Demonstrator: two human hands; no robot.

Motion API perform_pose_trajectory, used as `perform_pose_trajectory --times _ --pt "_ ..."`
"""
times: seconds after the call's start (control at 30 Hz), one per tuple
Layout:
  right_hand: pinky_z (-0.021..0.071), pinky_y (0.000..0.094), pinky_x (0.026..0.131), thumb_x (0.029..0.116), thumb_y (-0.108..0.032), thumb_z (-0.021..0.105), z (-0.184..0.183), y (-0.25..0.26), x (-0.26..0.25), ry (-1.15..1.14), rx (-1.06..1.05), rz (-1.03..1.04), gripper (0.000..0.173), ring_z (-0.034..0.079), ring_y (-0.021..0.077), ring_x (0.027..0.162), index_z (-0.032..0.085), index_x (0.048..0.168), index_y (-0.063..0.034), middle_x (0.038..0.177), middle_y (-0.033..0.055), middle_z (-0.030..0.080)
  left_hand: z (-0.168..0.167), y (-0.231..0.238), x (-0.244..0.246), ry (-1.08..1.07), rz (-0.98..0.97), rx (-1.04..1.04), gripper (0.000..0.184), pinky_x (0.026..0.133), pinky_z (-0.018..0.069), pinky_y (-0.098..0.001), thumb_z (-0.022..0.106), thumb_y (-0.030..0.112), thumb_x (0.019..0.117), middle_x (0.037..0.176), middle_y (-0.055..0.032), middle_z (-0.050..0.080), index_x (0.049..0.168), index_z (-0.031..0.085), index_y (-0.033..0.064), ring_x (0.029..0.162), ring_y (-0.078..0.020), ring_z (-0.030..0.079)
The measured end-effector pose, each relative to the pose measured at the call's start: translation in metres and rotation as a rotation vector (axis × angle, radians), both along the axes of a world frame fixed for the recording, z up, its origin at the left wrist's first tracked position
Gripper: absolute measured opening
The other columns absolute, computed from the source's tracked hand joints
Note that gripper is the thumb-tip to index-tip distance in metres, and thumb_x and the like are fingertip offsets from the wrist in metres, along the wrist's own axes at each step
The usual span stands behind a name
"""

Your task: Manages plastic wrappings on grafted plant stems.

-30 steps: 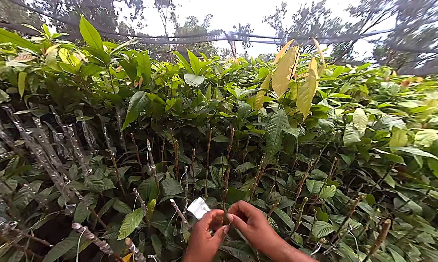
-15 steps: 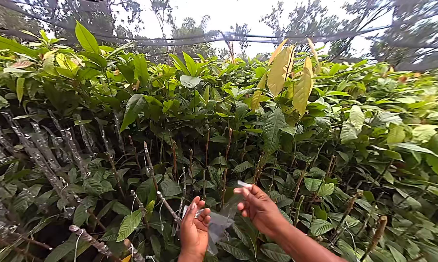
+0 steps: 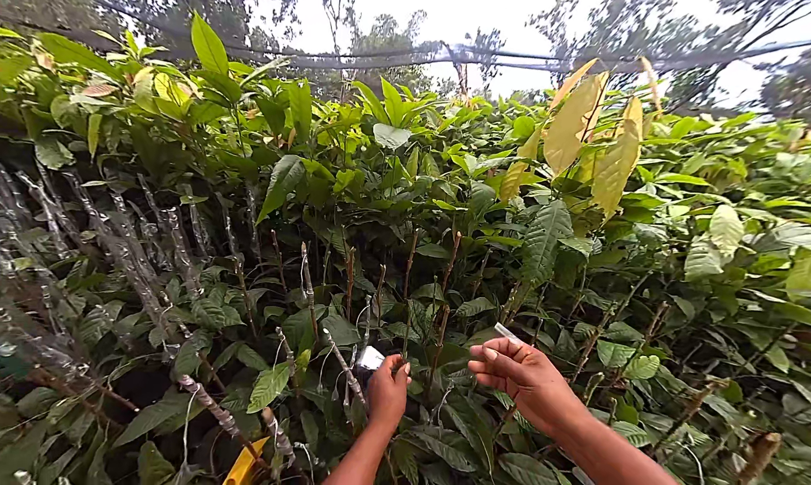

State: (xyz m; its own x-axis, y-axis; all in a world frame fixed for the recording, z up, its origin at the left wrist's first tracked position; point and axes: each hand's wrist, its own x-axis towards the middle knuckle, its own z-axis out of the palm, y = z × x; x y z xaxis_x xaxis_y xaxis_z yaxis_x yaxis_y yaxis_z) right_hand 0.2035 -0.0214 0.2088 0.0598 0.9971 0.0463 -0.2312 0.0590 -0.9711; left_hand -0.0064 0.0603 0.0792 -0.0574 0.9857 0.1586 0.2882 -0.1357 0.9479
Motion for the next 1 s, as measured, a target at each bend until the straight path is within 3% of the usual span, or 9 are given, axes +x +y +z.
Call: perform_pose_trajectory --times 0.1,0.27,0.37,0.53,0.63,0.77,0.9,1.0 --pt "0.0647 0.0371 0.076 0.1021 0.004 0.054 0.001 0.005 -0.007 -0.135 -0.008 0.09 0.008 0.076 0.0247 0.083 0.058 0.109 0.0023 0.098 0.0156 0.074 -0.007 -0.006 -0.007 -0.098 -0.024 0.028 0.027 0.083 0.0628 -0.0359 0.062 0.015 0.1015 0.108 -0.0109 0.074 0.124 0.066 0.0005 0.085 -0.0164 0.074" --pt "0.0638 0.031 0.078 0.103 -0.011 0.061 0.001 0.03 -0.024 -0.705 0.047 0.234 0.017 0.074 0.014 0.082 0.069 0.116 -0.0043 0.099 0.0057 0.075 -0.01 -0.015 -0.011 -0.224 -0.06 0.002 0.018 0.077 0.0631 -0.0315 0.066 0.011 0.0993 0.096 -0.0091 0.075 0.113 0.069 -0.0013 0.078 -0.0139 0.074" --pt "0.0631 0.0311 0.082 0.1044 -0.015 0.06 0.004 0.04 -0.039 -0.879 0.033 0.275 0.016 0.074 0.0121 0.084 0.07 0.113 -0.0065 0.099 0.0041 0.075 -0.012 -0.02 -0.015 -0.26 -0.09 -0.008 0.017 0.077 0.063 -0.0309 0.067 0.01 0.0984 0.094 -0.0091 0.075 0.11 0.069 -0.0021 0.077 -0.0138 0.074" --pt "0.0604 0.036 0.084 0.1053 -0.018 0.056 -0.001 0.052 -0.052 -1.138 0.091 0.336 0.021 0.073 0.0145 0.085 0.071 0.115 -0.0062 0.099 0.0068 0.074 -0.019 -0.019 -0.022 -0.398 -0.155 -0.037 0.02 0.076 0.0634 -0.0319 0.069 0.007 0.097 0.097 -0.012 0.074 0.113 0.067 -0.0043 0.078 -0.0168 0.074" --pt "0.0579 0.0434 0.088 0.1045 -0.019 0.056 -0.006 0.068 -0.055 -1.302 0.081 0.341 0.024 0.073 0.0201 0.088 0.073 0.116 -0.0074 0.098 0.0092 0.075 -0.022 -0.023 -0.023 -0.493 -0.178 -0.045 0.019 0.075 0.0634 -0.0325 0.07 0.002 0.0946 0.096 -0.0134 0.073 0.111 0.065 -0.0065 0.078 -0.018 0.073" --pt "0.0546 0.0516 0.092 0.1036 -0.02 0.056 -0.022 0.092 -0.064 -1.459 0.046 0.392 0.025 0.072 0.0284 0.095 0.075 0.113 -0.0072 0.101 0.0136 0.075 -0.027 -0.027 -0.023 -0.621 -0.241 -0.105 0.026 0.08 0.0622 -0.0356 0.066 -0.007 0.0914 0.108 -0.0176 0.07 0.117 0.062 -0.0079 0.086 -0.0223 0.072" --pt "0.0537 0.0556 0.095 0.1029 -0.02 0.059 -0.034 0.098 -0.08 -1.499 0.106 0.586 0.025 0.072 0.0323 0.1 0.074 0.118 -0.0075 0.108 0.0163 0.075 -0.031 -0.025 -0.025 -0.817 -0.278 -0.237 0.026 0.076 0.0623 -0.0379 0.047 0.003 0.1065 0.106 -0.0182 0.07 0.13 0.054 -0.0058 0.082 -0.0244 0.073" --pt "0.0517 0.0592 0.096 0.1009 -0.02 0.064 -0.035 0.099 -0.087 -1.577 0.147 0.681 0.023 0.07 0.0358 0.105 0.075 0.117 -0.0095 0.111 0.0177 0.074 -0.028 -0.023 -0.026 -0.882 -0.267 -0.272 0.025 0.074 0.0625 -0.038 0.048 0.012 0.1087 0.098 -0.0175 0.072 0.125 0.055 -0.0052 0.078 -0.0246 0.073"
